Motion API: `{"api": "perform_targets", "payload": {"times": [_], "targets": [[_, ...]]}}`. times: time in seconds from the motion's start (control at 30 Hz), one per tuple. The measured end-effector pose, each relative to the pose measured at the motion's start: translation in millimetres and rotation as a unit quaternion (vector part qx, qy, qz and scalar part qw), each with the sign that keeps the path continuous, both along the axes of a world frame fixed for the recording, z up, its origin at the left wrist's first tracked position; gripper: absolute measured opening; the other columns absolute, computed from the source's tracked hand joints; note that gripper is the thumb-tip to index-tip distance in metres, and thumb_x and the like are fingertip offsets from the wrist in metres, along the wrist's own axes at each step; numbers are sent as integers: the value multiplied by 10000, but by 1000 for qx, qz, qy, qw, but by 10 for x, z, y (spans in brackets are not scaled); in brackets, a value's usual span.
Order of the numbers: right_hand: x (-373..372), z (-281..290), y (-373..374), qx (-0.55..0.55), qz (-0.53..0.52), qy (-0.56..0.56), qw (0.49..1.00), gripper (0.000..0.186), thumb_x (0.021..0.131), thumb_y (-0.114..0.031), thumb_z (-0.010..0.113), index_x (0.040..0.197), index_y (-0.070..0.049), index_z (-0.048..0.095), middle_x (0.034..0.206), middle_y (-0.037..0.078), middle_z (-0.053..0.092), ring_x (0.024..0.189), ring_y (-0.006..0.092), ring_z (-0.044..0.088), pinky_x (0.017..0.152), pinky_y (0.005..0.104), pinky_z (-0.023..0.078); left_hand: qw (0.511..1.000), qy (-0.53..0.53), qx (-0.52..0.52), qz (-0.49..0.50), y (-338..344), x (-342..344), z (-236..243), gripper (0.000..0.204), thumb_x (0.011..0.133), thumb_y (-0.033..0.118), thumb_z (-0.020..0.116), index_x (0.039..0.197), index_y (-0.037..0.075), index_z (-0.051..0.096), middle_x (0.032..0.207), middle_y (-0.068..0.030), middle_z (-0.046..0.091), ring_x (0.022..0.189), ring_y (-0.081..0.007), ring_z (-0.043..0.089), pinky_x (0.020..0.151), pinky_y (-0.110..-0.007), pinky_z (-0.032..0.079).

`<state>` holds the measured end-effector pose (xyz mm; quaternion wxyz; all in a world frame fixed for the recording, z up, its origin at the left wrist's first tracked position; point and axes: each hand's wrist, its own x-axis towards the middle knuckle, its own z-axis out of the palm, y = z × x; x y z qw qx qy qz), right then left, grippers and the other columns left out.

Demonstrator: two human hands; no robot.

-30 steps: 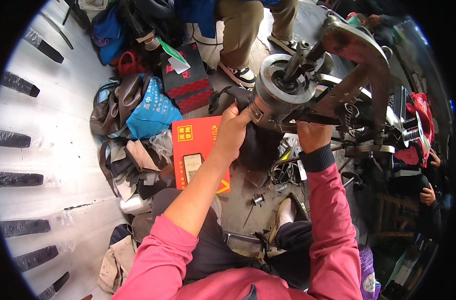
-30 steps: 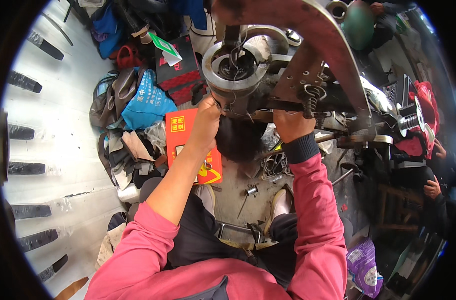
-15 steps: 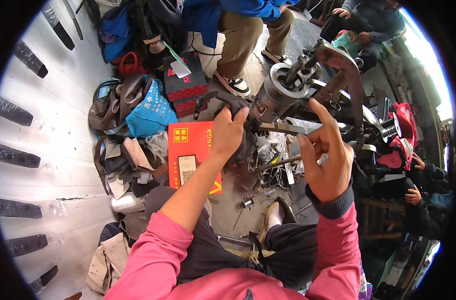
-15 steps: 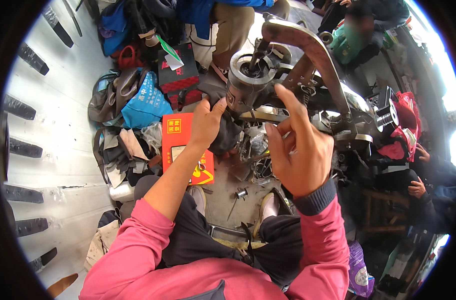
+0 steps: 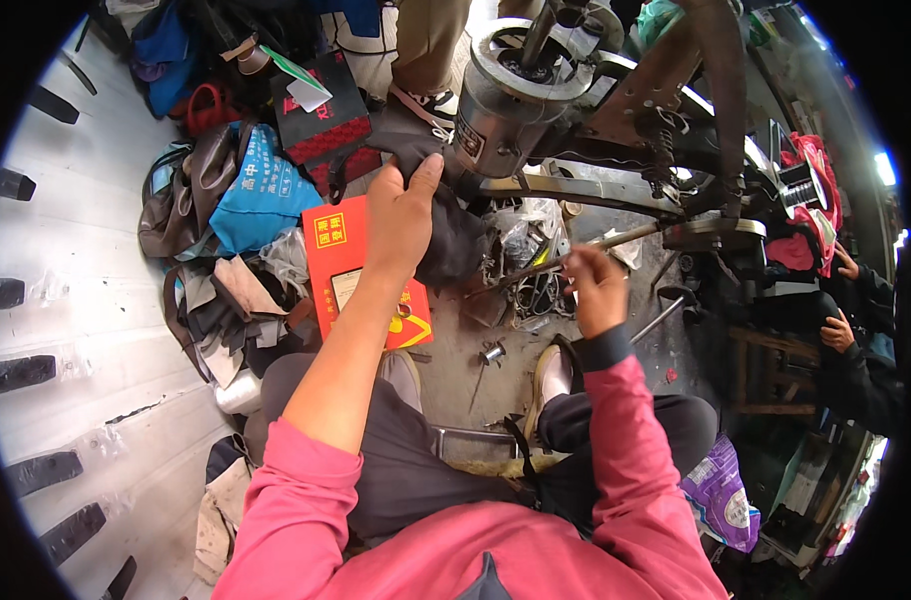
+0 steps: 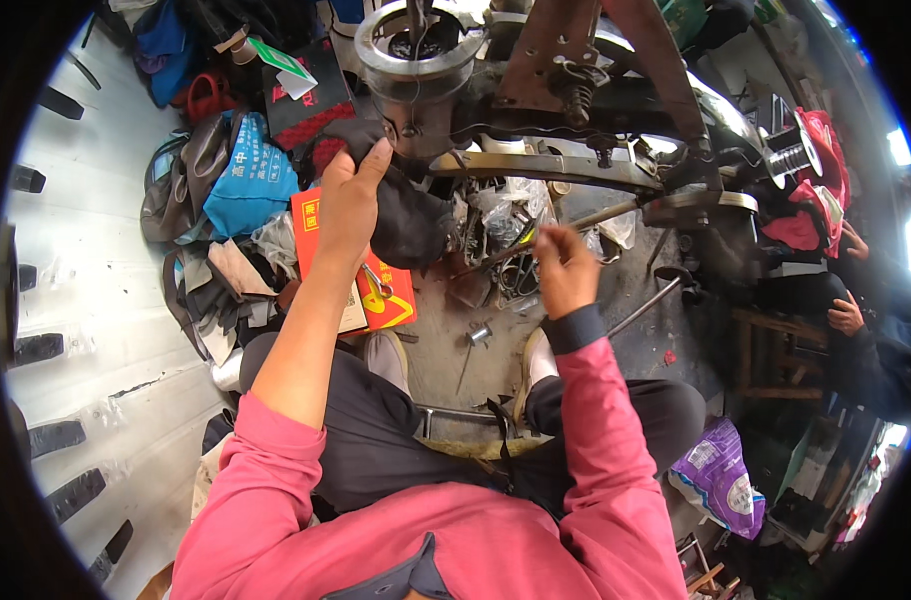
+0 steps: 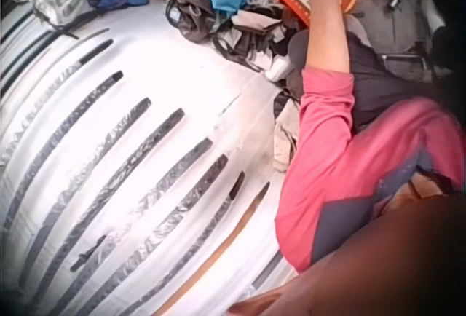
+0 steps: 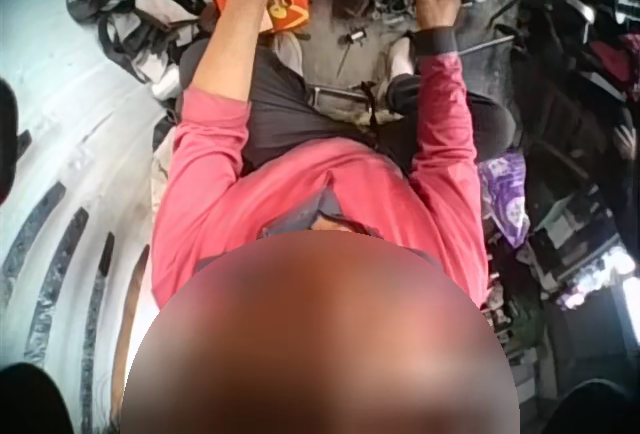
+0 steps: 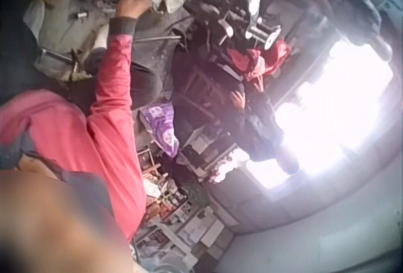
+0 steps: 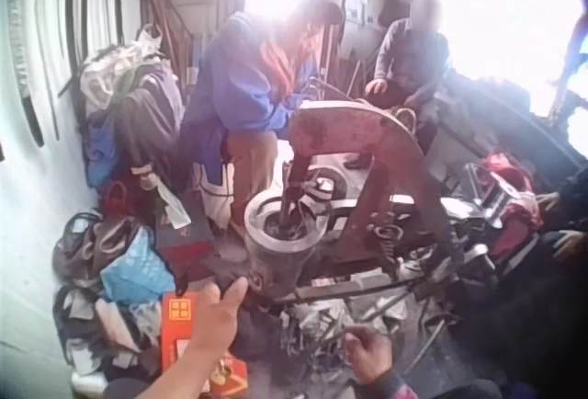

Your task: The person operates a sewing machine to stitch a dark-colored bag, guiding the fabric under the needle and adjusting its position. They periodically stop to inspect the stitching and reposition the bag for continued sewing.

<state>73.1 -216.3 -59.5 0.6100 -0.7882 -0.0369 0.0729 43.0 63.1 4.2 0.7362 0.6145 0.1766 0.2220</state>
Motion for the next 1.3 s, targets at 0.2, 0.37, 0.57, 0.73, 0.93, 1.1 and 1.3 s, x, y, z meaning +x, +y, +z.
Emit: {"api": "perform_targets", "payload": {"times": [0.2,0.37,0.57,0.73,0.93,1.1,1.3], "targets": [[-224,-2174,-384,-280,-79,130,948,581,782,-223,801,1262,31,595,1135,189,700,984,289,705,900,378,542,999,30,-25,-24,78,-94,-69,219,1010,247,655,1104,49,659,1037,17,661,938,-65,576,860,-242,459],[-59,-2361,-359,-327,-106,154,926,548,734,-213,823,1188,12,614,1036,174,715,970,334,693,907,413,534,995,31,-78,-51,78,-118,-57,200,1016,249,647,1090,63,658,1022,28,655,929,-61,582,846,-236,465],[4,-2299,-345,-405,-89,150,897,573,719,-274,847,1138,-14,556,1075,241,707,1054,409,678,943,432,518,995,34,-87,-45,49,-112,-70,270,1026,250,618,1112,1,676,1000,-5,691,913,-88,583,855,-262,463],[-1,-2287,-377,-375,-149,203,892,450,739,-349,858,980,-37,641,932,195,727,854,356,712,794,434,548,991,22,-128,-21,52,-95,-129,266,1021,249,624,1103,0,669,980,2,679,897,-84,572,823,-260,459],[-427,-1640,-446,-68,-115,333,934,313,835,-248,827,734,-50,607,546,37,547,411,177,529,413,326,430,994,41,-97,33,-2,-14,-155,285,984,265,643,1069,-5,675,924,-40,685,860,-133,592,818,-309,471],[-1327,-806,55,168,-65,181,967,415,882,-38,713,1253,-4,527,960,90,617,758,173,636,679,312,538,997,62,-44,30,-10,-21,-115,284,971,267,637,1048,-3,680,879,-61,683,835,-158,597,814,-334,477],[-1224,176,450,315,232,251,885,599,987,-632,491,937,-36,516,664,14,464,519,139,455,489,274,367,996,67,-52,-15,45,-65,-91,245,1012,216,623,1131,9,678,1022,-5,679,927,-87,565,857,-270,453]]}}
